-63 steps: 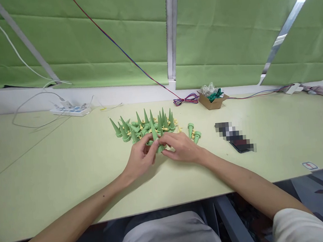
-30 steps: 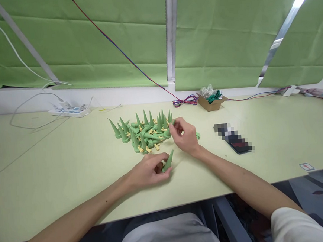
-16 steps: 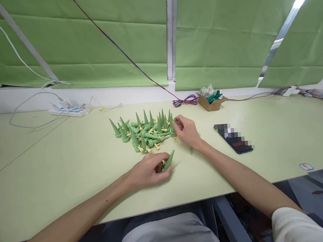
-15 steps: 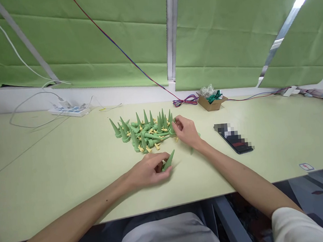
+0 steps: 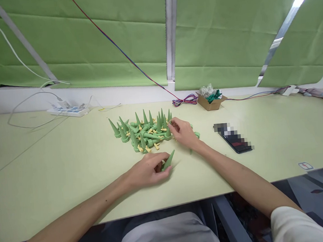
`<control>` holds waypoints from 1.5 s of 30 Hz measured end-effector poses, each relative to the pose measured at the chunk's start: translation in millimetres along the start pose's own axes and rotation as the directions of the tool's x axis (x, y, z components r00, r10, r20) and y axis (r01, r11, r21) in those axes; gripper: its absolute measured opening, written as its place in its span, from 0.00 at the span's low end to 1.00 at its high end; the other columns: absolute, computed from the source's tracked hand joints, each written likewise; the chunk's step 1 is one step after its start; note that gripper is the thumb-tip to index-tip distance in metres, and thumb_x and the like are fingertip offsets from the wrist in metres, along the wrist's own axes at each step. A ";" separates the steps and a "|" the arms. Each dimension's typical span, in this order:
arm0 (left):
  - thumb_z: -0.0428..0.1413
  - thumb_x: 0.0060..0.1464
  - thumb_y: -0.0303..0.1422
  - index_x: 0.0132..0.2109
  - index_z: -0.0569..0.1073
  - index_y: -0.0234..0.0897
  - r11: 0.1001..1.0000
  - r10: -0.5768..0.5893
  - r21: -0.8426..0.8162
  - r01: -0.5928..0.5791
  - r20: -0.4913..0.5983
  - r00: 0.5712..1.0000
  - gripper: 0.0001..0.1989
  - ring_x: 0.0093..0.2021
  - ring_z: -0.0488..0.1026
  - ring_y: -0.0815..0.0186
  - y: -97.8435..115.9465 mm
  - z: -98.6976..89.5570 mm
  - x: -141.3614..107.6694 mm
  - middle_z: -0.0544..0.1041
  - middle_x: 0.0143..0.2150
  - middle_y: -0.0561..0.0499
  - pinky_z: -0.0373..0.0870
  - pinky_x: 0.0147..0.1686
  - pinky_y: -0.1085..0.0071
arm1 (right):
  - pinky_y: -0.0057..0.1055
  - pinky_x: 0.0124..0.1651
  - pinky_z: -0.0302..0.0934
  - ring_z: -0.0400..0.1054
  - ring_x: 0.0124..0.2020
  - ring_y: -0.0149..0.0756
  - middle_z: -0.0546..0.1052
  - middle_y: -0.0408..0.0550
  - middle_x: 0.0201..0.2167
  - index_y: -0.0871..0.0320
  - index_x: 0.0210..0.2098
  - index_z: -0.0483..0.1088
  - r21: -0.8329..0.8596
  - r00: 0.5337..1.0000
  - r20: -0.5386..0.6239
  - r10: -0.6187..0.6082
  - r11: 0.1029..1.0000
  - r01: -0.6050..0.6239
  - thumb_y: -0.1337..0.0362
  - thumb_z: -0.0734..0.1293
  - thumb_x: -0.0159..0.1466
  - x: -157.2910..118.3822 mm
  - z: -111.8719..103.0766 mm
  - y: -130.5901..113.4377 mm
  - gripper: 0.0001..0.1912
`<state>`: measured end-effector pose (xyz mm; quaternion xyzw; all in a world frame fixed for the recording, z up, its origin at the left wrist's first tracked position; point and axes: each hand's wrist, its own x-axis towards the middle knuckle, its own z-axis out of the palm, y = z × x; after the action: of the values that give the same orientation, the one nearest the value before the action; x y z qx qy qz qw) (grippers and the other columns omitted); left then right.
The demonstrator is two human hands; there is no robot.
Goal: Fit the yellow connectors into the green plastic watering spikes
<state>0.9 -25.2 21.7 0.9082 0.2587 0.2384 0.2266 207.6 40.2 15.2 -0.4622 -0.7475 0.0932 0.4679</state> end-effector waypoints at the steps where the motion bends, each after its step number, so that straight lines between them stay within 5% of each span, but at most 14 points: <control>1: 0.53 0.56 0.30 0.33 0.66 0.38 1.000 -0.002 -0.003 0.002 0.001 1.000 0.04 0.22 0.58 0.72 0.2 0.0 -0.1 0.61 0.22 0.59 0.52 0.24 0.73 | 0.28 0.27 0.56 0.61 0.22 0.29 0.71 0.42 0.26 0.56 0.37 0.66 0.007 1.000 0.002 0.001 1.000 -0.001 0.57 0.62 0.69 -0.3 0.5 0.4 0.10; 5: 0.53 0.56 0.30 0.33 0.67 0.38 1.000 -0.001 -0.013 0.001 -0.002 1.000 0.03 0.22 0.58 0.72 1.5 -0.7 -0.1 0.61 0.22 0.58 0.52 0.23 0.73 | 0.27 0.25 0.57 0.62 0.21 0.29 0.70 0.41 0.25 0.56 0.38 0.65 0.057 0.999 -0.052 0.014 0.998 -0.011 0.56 0.63 0.68 -0.5 0.4 -0.9 0.09; 12: 0.53 0.55 0.30 0.32 0.66 0.38 1.000 -0.002 -0.007 0.002 -0.002 1.000 0.04 0.21 0.57 0.72 2.1 -0.7 0.9 0.60 0.21 0.59 0.51 0.23 0.73 | 0.28 0.25 0.61 0.67 0.22 0.31 0.72 0.41 0.24 0.54 0.38 0.63 0.211 0.949 -0.310 0.054 0.978 0.013 0.54 0.65 0.67 -2.4 -3.0 -18.5 0.11; 18: 0.52 0.57 0.31 0.31 0.63 0.38 1.000 -0.004 0.005 0.004 0.003 1.000 0.07 0.22 0.57 0.72 -2.1 1.4 -0.1 0.59 0.21 0.59 0.52 0.24 0.73 | 0.31 0.28 0.66 0.70 0.24 0.32 0.75 0.44 0.26 0.55 0.36 0.67 0.448 0.995 -0.068 0.070 0.893 -0.032 0.54 0.67 0.67 -7.9 9.8 -23.7 0.11; 23: 0.52 0.58 0.32 0.31 0.62 0.38 1.000 -0.012 0.028 0.012 0.007 1.000 0.08 0.22 0.57 0.71 -4.6 3.2 -1.2 0.59 0.22 0.58 0.52 0.25 0.73 | 0.32 0.29 0.67 0.71 0.25 0.34 0.76 0.44 0.26 0.57 0.36 0.72 0.481 0.987 0.118 0.107 0.863 -0.152 0.54 0.69 0.65 -7.6 20.2 -13.6 0.11; 32: 0.53 0.58 0.30 0.31 0.63 0.38 0.998 -0.069 0.014 0.069 -0.022 0.997 0.07 0.22 0.58 0.71 -3.4 0.4 1.8 0.63 0.22 0.58 0.53 0.25 0.72 | 0.31 0.36 0.66 0.74 0.36 0.36 0.82 0.48 0.38 0.57 0.40 0.77 0.105 0.992 0.102 0.080 0.990 -0.090 0.61 0.68 0.65 -3.8 16.1 -4.9 0.08; 39: 0.52 0.59 0.35 0.30 0.57 0.39 0.980 -0.200 -0.009 0.200 -0.133 0.971 0.13 0.23 0.59 0.70 -10.6 3.7 4.4 0.63 0.22 0.57 0.53 0.24 0.72 | 0.34 0.41 0.63 0.72 0.35 0.38 0.82 0.50 0.37 0.57 0.38 0.76 -0.192 0.998 -0.028 -0.050 0.981 0.044 0.66 0.63 0.68 5.1 -7.4 11.7 0.09; 45: 0.53 0.59 0.33 0.29 0.59 0.39 0.971 -0.224 0.024 0.237 -0.246 0.943 0.12 0.24 0.63 0.69 -16.1 4.1 7.4 0.67 0.24 0.55 0.56 0.25 0.71 | 0.35 0.43 0.61 0.70 0.36 0.42 0.80 0.52 0.33 0.60 0.36 0.76 -0.380 0.985 0.170 -0.007 0.922 0.072 0.70 0.64 0.65 8.1 -21.7 21.9 0.08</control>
<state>3.0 -9.8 12.2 0.8417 0.3951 0.3118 0.1954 236.8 52.3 19.5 -0.5206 -0.7965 -0.0266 0.3062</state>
